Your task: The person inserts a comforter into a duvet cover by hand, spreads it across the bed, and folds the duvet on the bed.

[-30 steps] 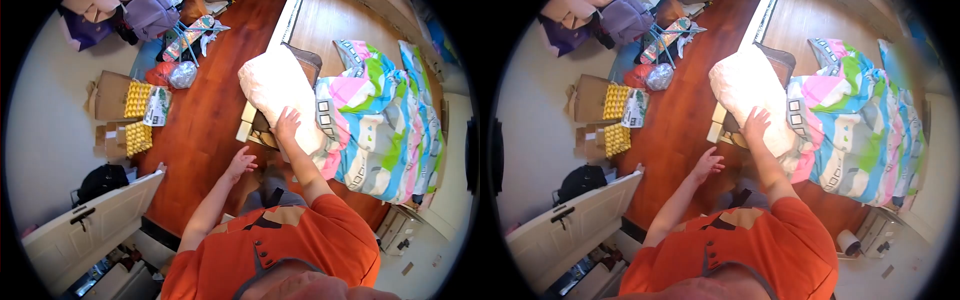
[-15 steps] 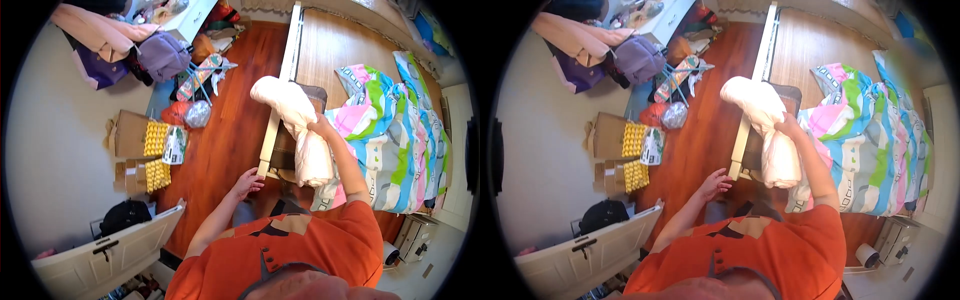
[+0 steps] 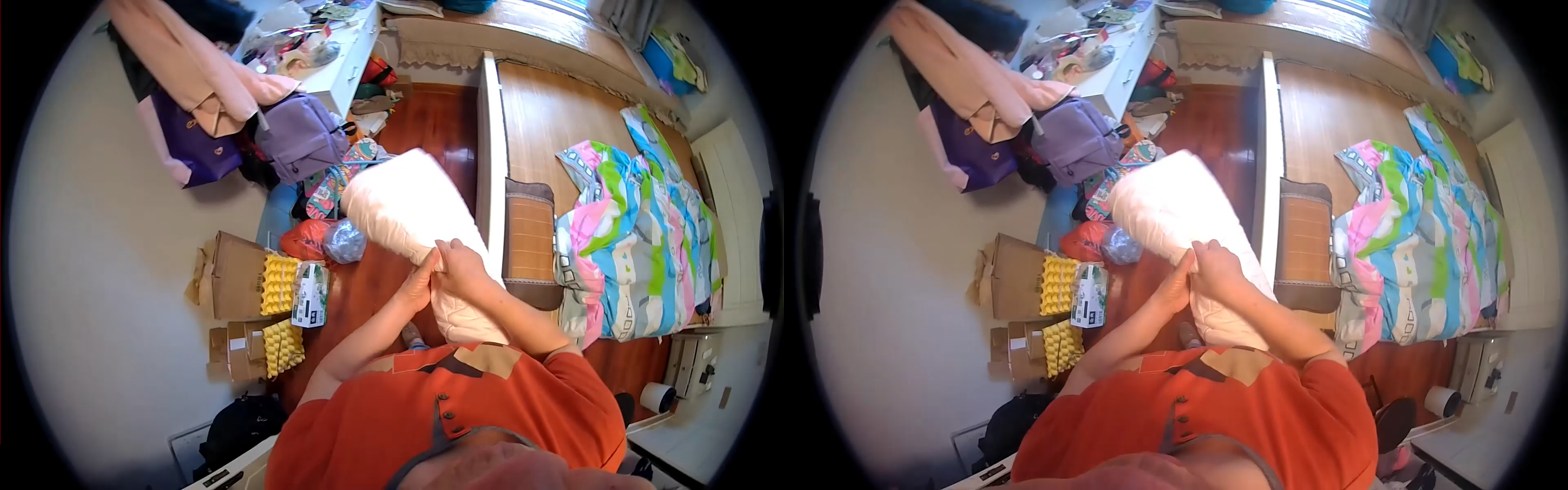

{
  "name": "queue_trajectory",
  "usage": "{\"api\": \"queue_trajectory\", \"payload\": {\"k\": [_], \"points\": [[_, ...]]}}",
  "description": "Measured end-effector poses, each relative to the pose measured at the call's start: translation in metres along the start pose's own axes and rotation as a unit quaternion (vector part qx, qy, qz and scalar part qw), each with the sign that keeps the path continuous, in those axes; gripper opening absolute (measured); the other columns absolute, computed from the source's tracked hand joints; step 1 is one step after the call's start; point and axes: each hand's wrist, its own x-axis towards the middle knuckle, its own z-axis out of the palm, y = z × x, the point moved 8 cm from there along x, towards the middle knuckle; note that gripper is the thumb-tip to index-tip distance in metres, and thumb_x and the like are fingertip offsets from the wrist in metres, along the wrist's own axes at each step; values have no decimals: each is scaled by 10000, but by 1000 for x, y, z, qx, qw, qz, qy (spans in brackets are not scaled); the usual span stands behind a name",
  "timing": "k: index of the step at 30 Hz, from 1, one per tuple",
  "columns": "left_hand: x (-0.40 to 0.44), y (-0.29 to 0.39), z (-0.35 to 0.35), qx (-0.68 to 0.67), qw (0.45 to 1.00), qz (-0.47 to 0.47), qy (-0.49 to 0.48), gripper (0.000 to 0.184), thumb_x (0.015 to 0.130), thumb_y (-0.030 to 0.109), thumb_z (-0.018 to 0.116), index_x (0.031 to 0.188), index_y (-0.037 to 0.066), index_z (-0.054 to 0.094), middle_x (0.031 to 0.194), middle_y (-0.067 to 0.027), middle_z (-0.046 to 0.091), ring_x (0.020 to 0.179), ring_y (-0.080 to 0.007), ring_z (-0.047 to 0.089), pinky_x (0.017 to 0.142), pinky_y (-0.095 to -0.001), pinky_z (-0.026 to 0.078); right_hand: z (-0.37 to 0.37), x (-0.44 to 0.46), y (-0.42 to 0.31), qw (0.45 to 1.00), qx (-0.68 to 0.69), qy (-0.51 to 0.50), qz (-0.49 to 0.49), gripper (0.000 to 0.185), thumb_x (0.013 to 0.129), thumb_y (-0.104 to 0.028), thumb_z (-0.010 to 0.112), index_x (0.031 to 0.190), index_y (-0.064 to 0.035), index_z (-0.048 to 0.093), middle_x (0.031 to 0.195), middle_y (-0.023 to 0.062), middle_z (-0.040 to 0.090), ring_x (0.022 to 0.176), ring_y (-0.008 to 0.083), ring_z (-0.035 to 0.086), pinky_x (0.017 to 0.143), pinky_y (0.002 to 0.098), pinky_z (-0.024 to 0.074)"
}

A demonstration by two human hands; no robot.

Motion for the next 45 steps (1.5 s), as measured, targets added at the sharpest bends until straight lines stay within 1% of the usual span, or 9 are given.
{"api": "queue_trajectory", "payload": {"k": [10,12,17,19,23,24,26,29,45], "points": [[27,80,-2,-84,996,-17,21,524,727,278,615,1185,79,456,1131,-56,523,1068,-205,483,941,-359,381,-73,33,-61,981,34,122,-149,662,665,-271,695,1233,-55,431,987,176,549,879,346,533,757,409,450],[56,87,-13,-95,995,-21,-7,555,738,247,576,1232,52,415,1179,-85,507,1101,-238,475,970,-390,370,-102,46,-2,950,298,95,-9,638,681,-188,717,1238,-40,443,1089,120,556,966,204,530,809,332,432],[115,152,24,-35,999,31,-18,555,710,215,603,1207,44,427,1156,-89,510,1096,-240,466,975,-368,360,-157,80,179,906,274,321,40,579,816,-319,583,1292,-49,395,1281,117,447,1162,239,436,967,364,349],[155,170,35,4,998,51,28,571,692,210,616,1206,44,430,1150,-80,510,1106,-231,452,982,-351,346,-86,144,262,816,556,144,-58,568,866,-322,528,1292,17,368,1265,110,457,1167,216,421,969,327,340],[245,194,81,-31,998,32,-39,615,696,176,599,1256,51,379,1195,-89,482,1122,-246,445,991,-374,340,-19,193,267,519,840,-62,144,551,885,-333,505,1305,-12,349,1286,88,438,1149,203,444,961,343,375],[274,198,74,-27,998,40,-29,629,701,194,588,1270,50,363,1207,-89,476,1130,-247,442,993,-376,338,-41,207,261,513,846,-50,136,551,885,-333,505,1305,-12,349,1286,88,438,1149,203,444,961,343,375],[310,211,97,3,999,23,-31,567,732,229,514,1252,40,394,1210,-103,485,1129,-258,455,991,-384,347,-103,232,240,645,762,25,56,544,870,-299,537,1296,-14,357,1240,95,481,1128,201,469,946,347,395],[362,219,104,44,999,18,-25,532,772,292,408,1234,29,434,1218,-124,496,1126,-273,473,989,-392,354,-117,271,274,516,853,-52,59,551,847,-296,577,1273,-5,383,1198,104,512,1086,194,503,918,341,419],[642,330,161,-12,984,-116,-135,601,784,395,438,1294,82,380,1284,-108,443,1171,-267,429,1015,-388,308,-210,490,392,589,773,135,193,498,884,-379,496,1160,36,485,1064,118,579,921,207,577,787,327,480]]}}
